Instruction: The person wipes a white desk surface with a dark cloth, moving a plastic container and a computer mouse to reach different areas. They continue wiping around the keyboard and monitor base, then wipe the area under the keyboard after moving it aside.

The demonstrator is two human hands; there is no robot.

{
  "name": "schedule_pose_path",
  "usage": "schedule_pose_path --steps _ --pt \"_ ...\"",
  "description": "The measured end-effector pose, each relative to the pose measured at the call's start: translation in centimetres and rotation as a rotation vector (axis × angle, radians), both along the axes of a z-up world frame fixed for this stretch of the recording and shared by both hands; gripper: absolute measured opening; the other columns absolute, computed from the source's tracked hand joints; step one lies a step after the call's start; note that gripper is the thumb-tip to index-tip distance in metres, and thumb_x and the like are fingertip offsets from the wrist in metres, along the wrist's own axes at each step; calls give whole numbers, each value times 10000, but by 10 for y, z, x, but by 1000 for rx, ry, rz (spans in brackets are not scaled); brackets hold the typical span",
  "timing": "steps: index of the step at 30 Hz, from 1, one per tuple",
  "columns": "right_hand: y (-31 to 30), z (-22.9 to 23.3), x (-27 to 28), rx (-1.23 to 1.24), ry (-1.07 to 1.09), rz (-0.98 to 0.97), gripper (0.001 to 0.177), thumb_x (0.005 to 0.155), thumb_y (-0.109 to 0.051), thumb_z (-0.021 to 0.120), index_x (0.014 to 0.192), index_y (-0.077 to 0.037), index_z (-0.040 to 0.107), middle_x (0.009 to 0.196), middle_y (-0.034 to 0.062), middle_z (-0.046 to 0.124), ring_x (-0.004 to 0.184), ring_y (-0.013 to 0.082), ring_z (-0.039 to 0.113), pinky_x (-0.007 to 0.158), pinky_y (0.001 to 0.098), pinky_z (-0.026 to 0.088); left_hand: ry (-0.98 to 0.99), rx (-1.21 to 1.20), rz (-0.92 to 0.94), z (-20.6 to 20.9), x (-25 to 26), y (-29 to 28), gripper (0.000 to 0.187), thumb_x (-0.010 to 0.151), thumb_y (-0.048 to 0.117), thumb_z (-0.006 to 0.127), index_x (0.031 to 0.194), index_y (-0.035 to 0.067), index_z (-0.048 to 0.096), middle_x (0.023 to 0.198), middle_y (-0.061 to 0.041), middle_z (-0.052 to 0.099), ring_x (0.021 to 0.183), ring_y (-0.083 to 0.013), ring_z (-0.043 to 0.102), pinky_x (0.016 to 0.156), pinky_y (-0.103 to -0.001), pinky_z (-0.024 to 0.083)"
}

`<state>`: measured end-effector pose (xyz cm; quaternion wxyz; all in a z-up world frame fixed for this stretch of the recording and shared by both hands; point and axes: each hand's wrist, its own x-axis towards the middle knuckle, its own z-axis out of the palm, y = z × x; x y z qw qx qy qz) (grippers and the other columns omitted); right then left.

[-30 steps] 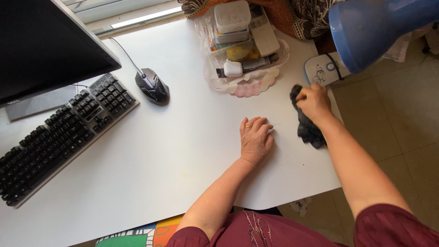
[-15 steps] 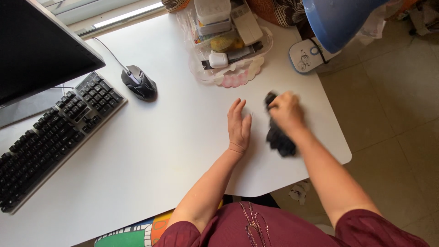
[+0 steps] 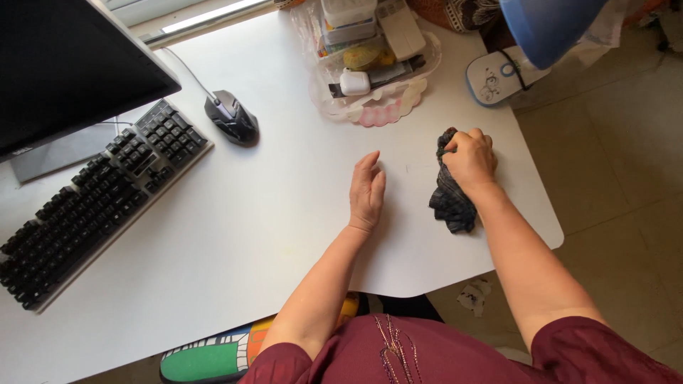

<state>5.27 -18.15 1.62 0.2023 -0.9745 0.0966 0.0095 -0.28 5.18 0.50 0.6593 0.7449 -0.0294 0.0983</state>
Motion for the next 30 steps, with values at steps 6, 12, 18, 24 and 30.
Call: schedule_pose_path --steps 6,12,18,24,30 --pt "86 17 -23 56 -1 81 65 680 -199 617 739 -189 592 884 10 512 968 276 539 800 450 516 -44 20 -6 4 -1 2 467 952 408 422 1344 159 464 1276 -66 484 1190 -209 511 959 -287 488" --pt "16 3 -20 -34 -133 54 119 642 -250 680 744 -240 619 843 7 519 859 277 604 744 411 536 -44 2 -9 2 -1 3 464 954 383 430 1351 143 454 1269 -95 481 1166 -234 523 952 -297 493" --pt "98 13 -24 22 -89 75 63 657 -189 617 717 -179 602 832 24 511 896 301 578 751 449 533 -61 49 1 5 0 3 473 955 409 405 1350 152 450 1254 -93 486 1149 -236 535 933 -301 505" --pt "47 0 -14 -5 -212 127 90 661 -175 634 746 -197 619 807 43 517 847 314 598 729 442 535 -44 50 -6 1 0 4 473 953 403 410 1357 159 436 1261 -94 484 1127 -237 548 941 -306 503" --pt "0 3 -20 -319 -241 -70 110 714 -180 658 821 -203 649 862 40 518 825 306 569 641 449 523 -75 17 -9 4 1 3 489 940 390 419 1355 133 438 1243 -111 484 1154 -246 526 946 -295 499"
